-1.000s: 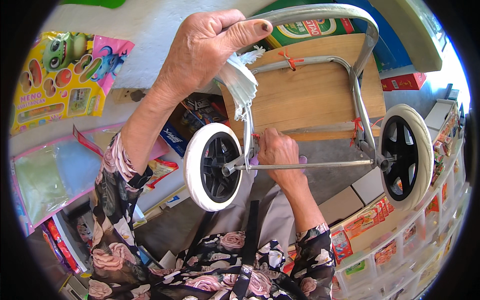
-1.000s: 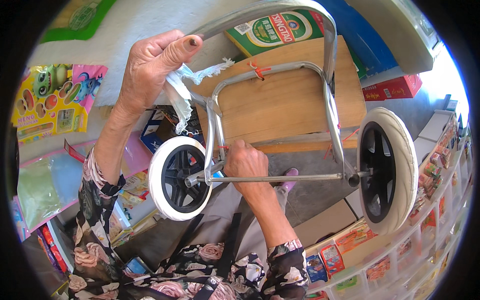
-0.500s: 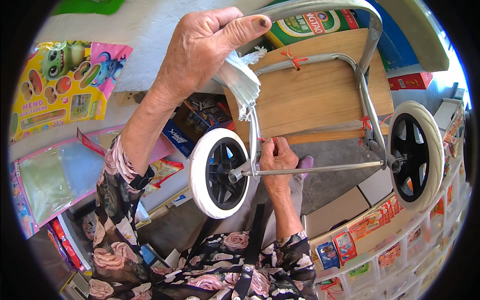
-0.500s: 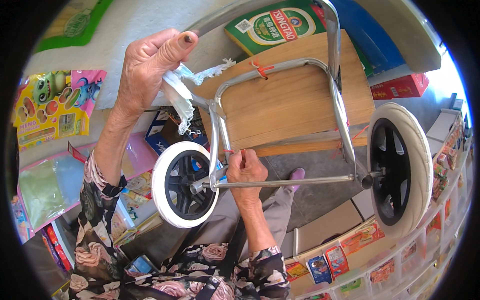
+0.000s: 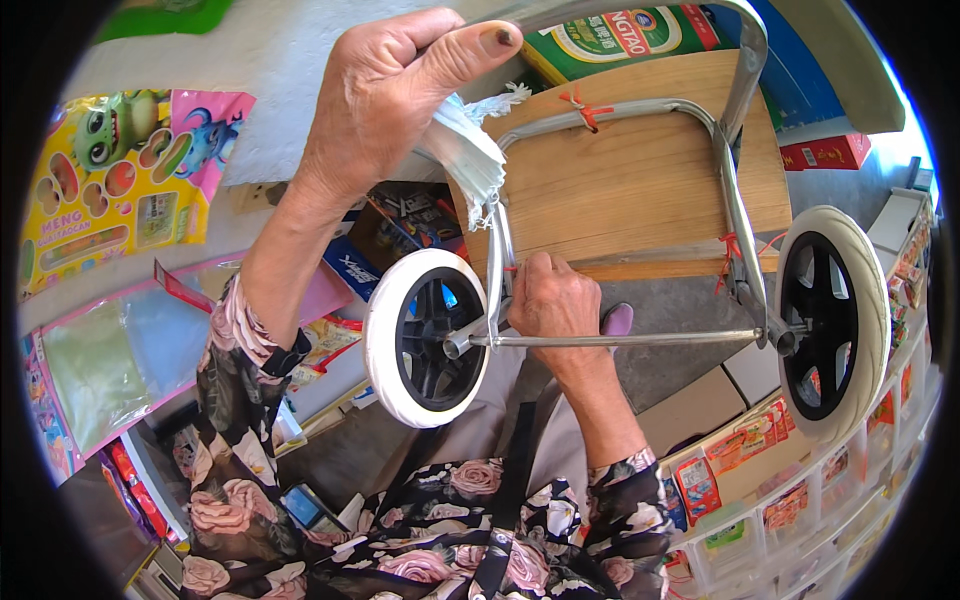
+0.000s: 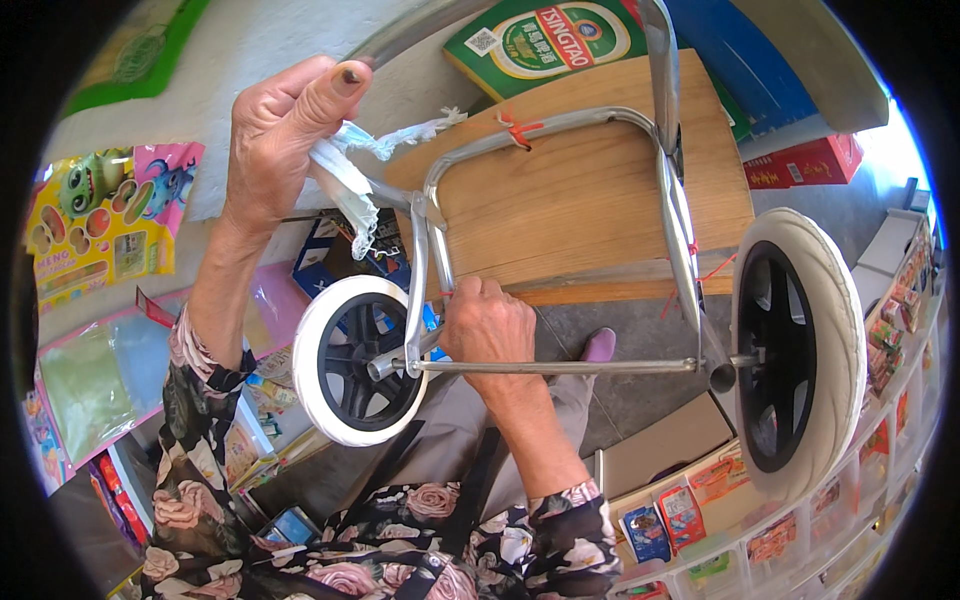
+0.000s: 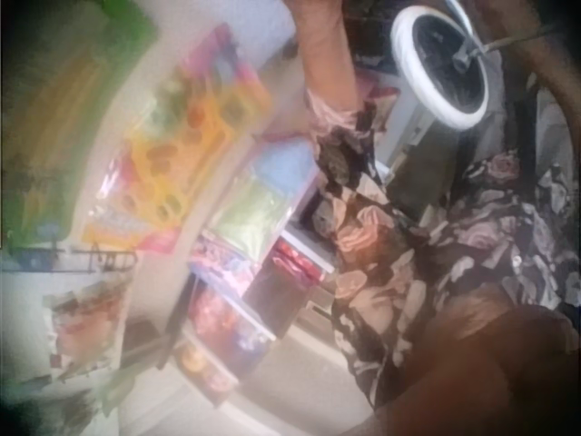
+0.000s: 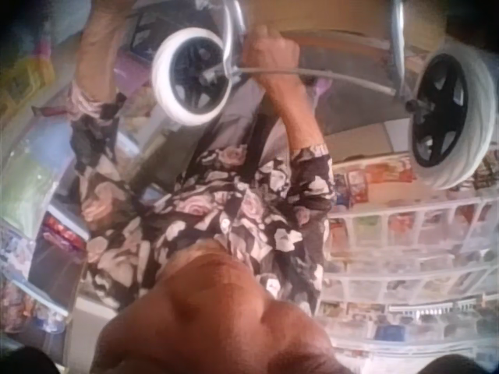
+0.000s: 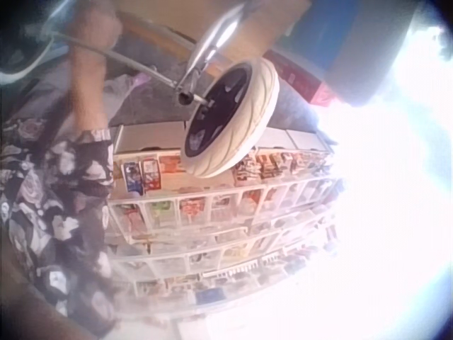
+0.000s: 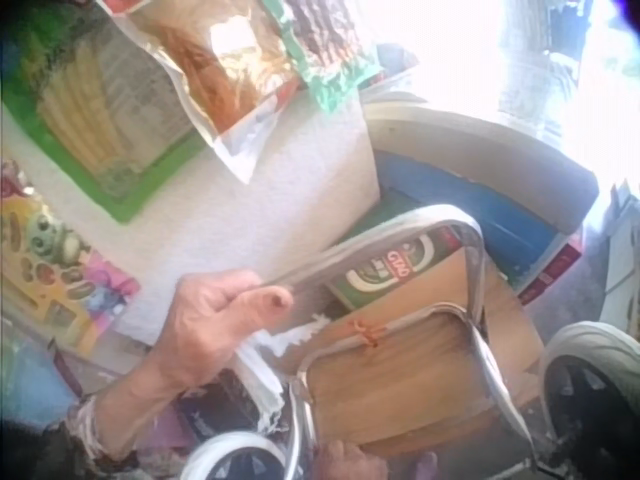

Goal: The person uses pliers to remove a white plastic piece from the axle of a small wooden cart. They then reposition the cart and use a white cloth to wipe the wooden seat and backrest surfaces.

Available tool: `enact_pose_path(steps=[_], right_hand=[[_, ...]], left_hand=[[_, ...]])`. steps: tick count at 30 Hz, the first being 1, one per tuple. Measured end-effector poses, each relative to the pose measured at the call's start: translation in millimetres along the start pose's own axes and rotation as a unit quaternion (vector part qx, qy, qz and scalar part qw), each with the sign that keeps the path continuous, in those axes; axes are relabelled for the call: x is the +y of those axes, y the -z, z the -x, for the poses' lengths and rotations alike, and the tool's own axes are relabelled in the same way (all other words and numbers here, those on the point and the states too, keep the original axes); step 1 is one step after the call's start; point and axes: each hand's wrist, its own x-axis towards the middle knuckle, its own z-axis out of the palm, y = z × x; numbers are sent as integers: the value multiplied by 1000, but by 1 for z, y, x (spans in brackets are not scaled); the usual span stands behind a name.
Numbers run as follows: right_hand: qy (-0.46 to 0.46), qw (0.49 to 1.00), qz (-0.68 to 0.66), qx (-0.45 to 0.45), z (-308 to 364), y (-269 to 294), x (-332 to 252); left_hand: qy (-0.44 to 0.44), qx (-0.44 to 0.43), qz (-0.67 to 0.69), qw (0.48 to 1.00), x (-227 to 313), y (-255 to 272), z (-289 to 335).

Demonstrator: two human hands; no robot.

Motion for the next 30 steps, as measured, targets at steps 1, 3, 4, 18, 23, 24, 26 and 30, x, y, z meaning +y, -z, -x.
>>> enact_pose_path(steps=[1, 3, 4, 18, 23, 24, 26, 30], right_hand=[[8, 1000, 11, -18, 0, 2, -1], [31, 998, 22, -46, 0, 5, -1], [49, 998, 18, -37, 0, 6, -1], [30, 997, -66, -25, -3, 6, 3], [16, 997, -67, 25, 2, -5, -2], [19, 998, -52, 13, 0, -6, 0], [4, 998, -55, -11, 0, -4, 4], [-54, 996, -65, -37, 24, 15, 4]], left_hand=[[-1, 4, -2, 1000, 0, -1, 0], [-4, 15, -7, 1000, 1, -1, 0], [-3, 13, -13, 1000, 1, 0, 1], [-10, -7, -21, 1000, 3, 2, 0], [-43, 9, -37, 998, -2, 1, 0], [-27, -6, -8, 1000, -4, -1, -1], [7, -28, 48, 998, -6, -2, -1], [-75, -19, -40, 996, -8, 0, -2]])
